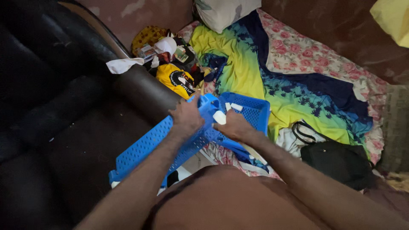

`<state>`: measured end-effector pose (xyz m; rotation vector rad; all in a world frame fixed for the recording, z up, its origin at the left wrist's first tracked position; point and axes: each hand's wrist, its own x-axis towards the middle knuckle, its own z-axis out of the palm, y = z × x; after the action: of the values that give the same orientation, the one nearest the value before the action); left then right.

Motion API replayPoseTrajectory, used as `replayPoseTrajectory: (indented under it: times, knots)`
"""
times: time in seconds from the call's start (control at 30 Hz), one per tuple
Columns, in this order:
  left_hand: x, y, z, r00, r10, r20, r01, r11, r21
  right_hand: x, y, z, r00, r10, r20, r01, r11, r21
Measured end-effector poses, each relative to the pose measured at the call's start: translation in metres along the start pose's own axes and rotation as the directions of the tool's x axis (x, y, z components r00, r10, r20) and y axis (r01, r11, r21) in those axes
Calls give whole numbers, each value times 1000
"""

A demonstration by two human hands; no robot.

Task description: The person sits on the floor and reassembles a blue plastic basket, detaching and reattaching its white handle bars to the basket rim, then sets the assembled basket on the bed and picks up a blue cloth.

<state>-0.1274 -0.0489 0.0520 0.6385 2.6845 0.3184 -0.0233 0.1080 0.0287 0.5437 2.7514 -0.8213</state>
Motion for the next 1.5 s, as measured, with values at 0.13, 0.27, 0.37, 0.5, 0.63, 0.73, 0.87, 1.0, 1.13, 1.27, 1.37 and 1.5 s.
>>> replayPoseTrajectory:
  times: [0.13, 0.27, 0.37, 0.5, 0.63, 0.73, 0.87, 1.0, 1.13, 1.27, 1.37, 1.5]
  knots:
    - [0, -14, -8, 1000, -1, 2, 1, 998, -57, 2, 41, 2, 990, 79, 115, -107, 957, 268]
    - [-2, -25, -9, 998, -19, 56, 21, 999, -33, 1, 68, -11, 995, -76, -63, 88, 969, 232]
    - [-4, -28, -6, 996, -34, 82, 35, 999, -13, -7, 80, -28, 988, 151, -43, -128, 933, 337]
    - [-1, -29, -2, 999, -28, 40, 28, 1000, 5, -24, 95, -48, 951, 292, -102, -209, 850, 483]
    - [7, -28, 2, 998, -48, 32, 49, 999, -15, -35, 123, -53, 924, 383, 14, -271, 627, 730]
    - [12, -24, 4, 997, -72, 9, 72, 997, 13, -46, 156, -50, 892, 438, 107, -320, 447, 835]
    - [18, -14, 4, 994, -97, -43, 99, 995, 33, -59, 201, -40, 880, 427, 209, -324, 216, 921]
    - [26, -5, 2, 989, -143, -47, 144, 989, 27, -60, 231, -17, 835, 475, 279, -335, 36, 942]
    - [36, -1, 8, 985, -168, -48, 169, 986, 11, -53, 255, 16, 798, 539, 271, -333, 20, 943]
    - [50, -6, 27, 984, -147, -97, 150, 989, 17, -36, 288, 53, 797, 535, 280, -303, -46, 952]
    - [64, -17, 47, 982, -163, -99, 162, 987, -15, -10, 314, 84, 807, 511, 297, -264, -136, 955]
    - [77, -33, 77, 985, -132, -110, 118, 985, -127, 33, 344, 127, 807, 511, 297, -305, -70, 950]
